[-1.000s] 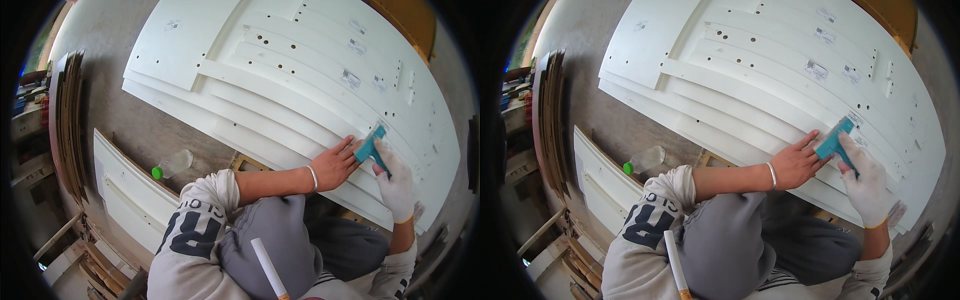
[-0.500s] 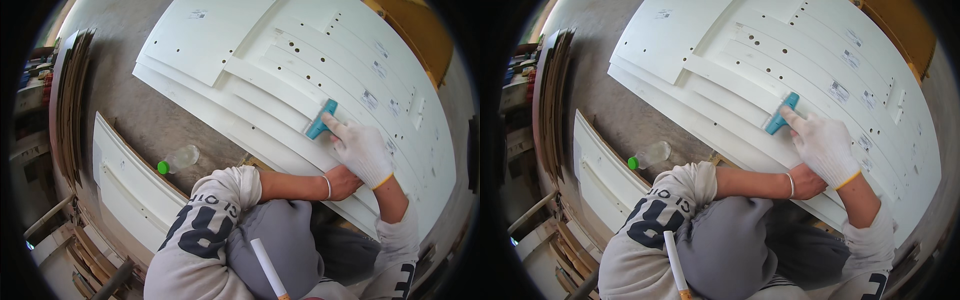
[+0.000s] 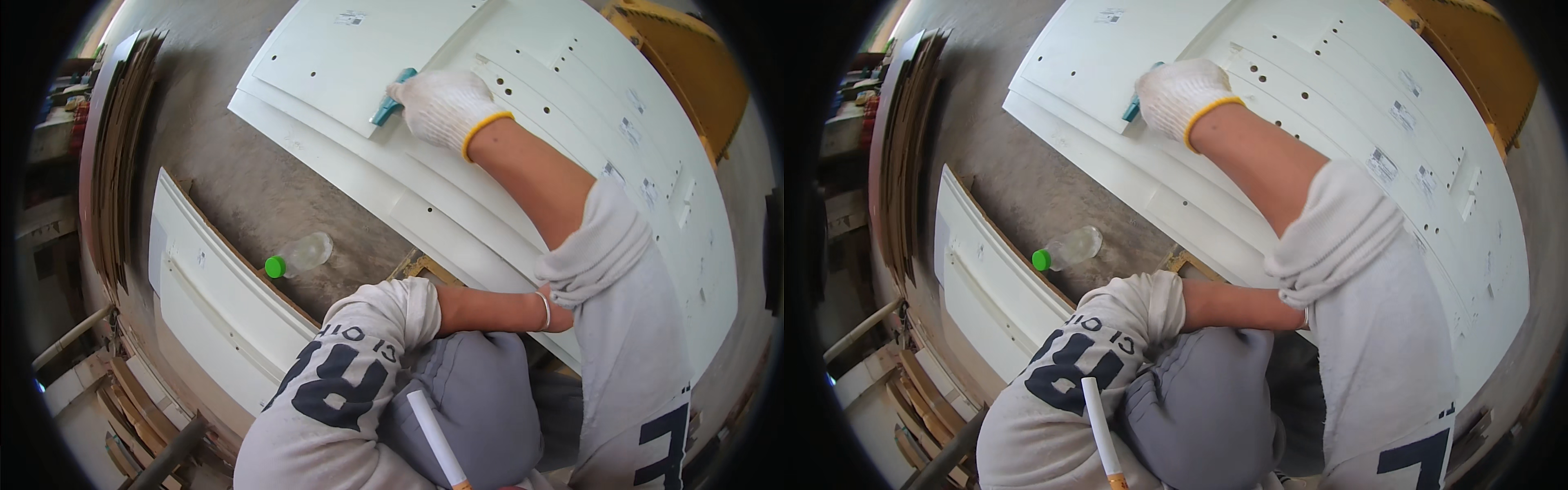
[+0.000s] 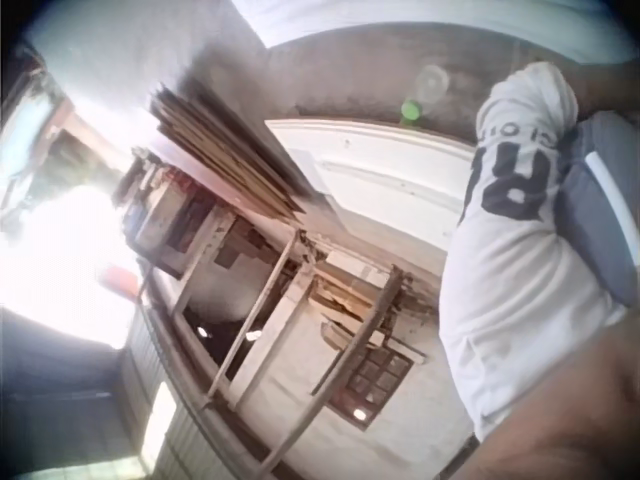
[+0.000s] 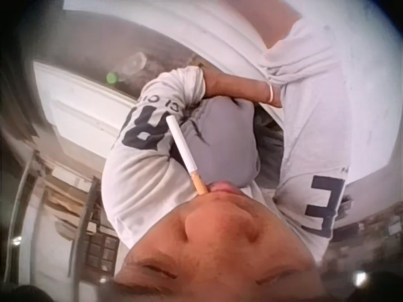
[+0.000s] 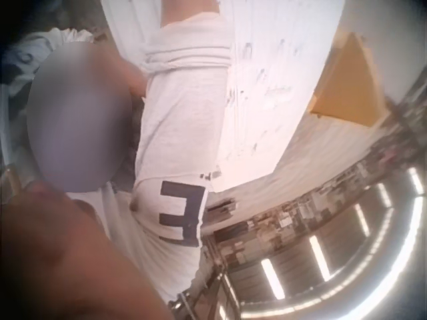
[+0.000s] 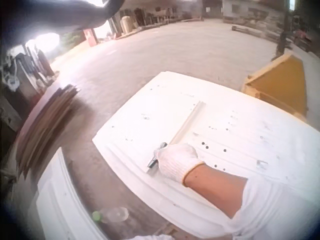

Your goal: The person sits on the floor and uses a scraper to remove stickers from white flat-pack panels. They repeatedly scrape the surface of each panel and peel off the removed sticker pieces by hand.

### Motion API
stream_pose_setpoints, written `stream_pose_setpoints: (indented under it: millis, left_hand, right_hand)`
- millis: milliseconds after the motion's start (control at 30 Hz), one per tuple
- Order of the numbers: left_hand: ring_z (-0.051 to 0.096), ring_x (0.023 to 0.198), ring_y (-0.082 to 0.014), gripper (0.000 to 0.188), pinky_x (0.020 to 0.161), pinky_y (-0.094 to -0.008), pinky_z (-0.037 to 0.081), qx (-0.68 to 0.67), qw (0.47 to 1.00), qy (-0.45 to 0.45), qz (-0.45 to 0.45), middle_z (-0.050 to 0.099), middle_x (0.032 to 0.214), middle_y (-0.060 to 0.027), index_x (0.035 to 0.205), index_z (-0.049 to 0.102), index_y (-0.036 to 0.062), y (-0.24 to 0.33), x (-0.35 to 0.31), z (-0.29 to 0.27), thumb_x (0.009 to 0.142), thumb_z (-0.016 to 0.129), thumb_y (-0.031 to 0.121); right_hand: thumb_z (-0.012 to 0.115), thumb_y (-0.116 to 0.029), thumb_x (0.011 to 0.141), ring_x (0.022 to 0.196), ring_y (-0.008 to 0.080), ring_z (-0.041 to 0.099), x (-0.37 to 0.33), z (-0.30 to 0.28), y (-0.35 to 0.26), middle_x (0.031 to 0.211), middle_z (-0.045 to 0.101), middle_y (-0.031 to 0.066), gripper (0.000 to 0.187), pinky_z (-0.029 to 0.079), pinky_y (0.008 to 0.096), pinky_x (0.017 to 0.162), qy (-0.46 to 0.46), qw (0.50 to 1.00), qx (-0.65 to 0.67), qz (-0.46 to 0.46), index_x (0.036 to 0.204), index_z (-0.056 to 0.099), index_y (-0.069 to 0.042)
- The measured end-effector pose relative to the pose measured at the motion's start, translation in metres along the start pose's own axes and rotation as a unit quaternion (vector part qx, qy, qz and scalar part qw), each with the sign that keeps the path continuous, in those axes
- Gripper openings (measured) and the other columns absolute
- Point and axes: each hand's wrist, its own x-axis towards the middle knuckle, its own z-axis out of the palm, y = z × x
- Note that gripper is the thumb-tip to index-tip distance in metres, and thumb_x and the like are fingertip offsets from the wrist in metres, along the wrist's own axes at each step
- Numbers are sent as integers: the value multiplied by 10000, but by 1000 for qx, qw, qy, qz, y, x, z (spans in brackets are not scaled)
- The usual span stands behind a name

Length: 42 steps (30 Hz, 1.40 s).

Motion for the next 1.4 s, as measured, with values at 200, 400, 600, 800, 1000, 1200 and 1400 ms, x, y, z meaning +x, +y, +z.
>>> stream_pose_setpoints:
  millis: [200, 400, 600, 800, 1000, 1200, 1400]
  left_hand:
    - [319, 1569, -295, 585, 1316, -437, 204, 169, 959, -227, -15, 389, 1672, -157, 1539, 476, -4, 20, 25, -36, 986, 458, 187]
    - [231, 1614, -307, 624, 1324, -496, 171, 274, 934, -224, 42, 291, 1717, -186, 1591, 378, -46, 24, 24, -53, 1016, 433, 190]
    - [347, 1560, -336, 635, 1292, -555, 226, 181, 957, -224, 32, 440, 1630, -186, 1510, 497, -25, 26, 15, -93, 908, 590, 154]
    - [460, 1475, -355, 578, 1253, -567, 265, 291, 949, -67, -98, 573, 1524, -133, 1434, 608, 69, 8, 19, -175, 863, 690, 50]
    - [485, 1441, -331, 674, 1271, -563, 231, 380, 914, -78, -120, 604, 1466, -105, 1473, 573, 78, -18, 25, -198, 826, 763, 62]
    - [566, 1283, -320, 626, 1214, -537, 310, 336, 936, -75, -67, 639, 1321, -95, 1372, 645, 90, -22, 35, -206, 762, 786, 94]
    - [568, 1249, -322, 604, 1192, -525, 330, 358, 926, -104, -62, 645, 1262, -97, 1326, 674, 90, -33, 33, -216, 734, 771, 16]
  right_hand:
    - [560, -309, 1055, 900, 243, 736, -51, -10, 73, 1065, 765, 95, 453, 558, 365, 820, 233, 948, 212, 34, 1500, 592, -230]
    - [676, -231, 1010, 689, 112, 630, -193, 12, 132, 871, 692, 70, 454, 495, 276, 607, 290, 827, 421, 233, 1392, 592, 0]
    - [654, -243, 1035, 596, 69, 519, -317, 65, 162, 797, 567, 23, 431, 416, 222, 509, 234, 672, 594, 375, 1318, 597, 77]
    - [663, -390, 1024, 856, 275, 664, -369, 120, 127, 924, 657, 95, 322, 561, 452, 746, 267, 294, 843, 362, 1115, 612, -85]
    - [594, -398, 1086, 1036, 266, 710, -280, 169, 35, 1102, 684, 45, 321, 577, 447, 755, 249, 99, 923, 277, 1246, 611, -119]
    - [567, -278, 1104, 1017, 275, 728, -210, 149, 15, 1163, 665, 84, 207, 672, 527, 815, 230, -102, 954, 162, 1201, 579, -96]
    - [568, -232, 1095, 1027, 304, 709, -212, 145, 40, 1163, 624, 91, 258, 655, 548, 773, 306, -137, 920, 202, 1275, 562, -48]
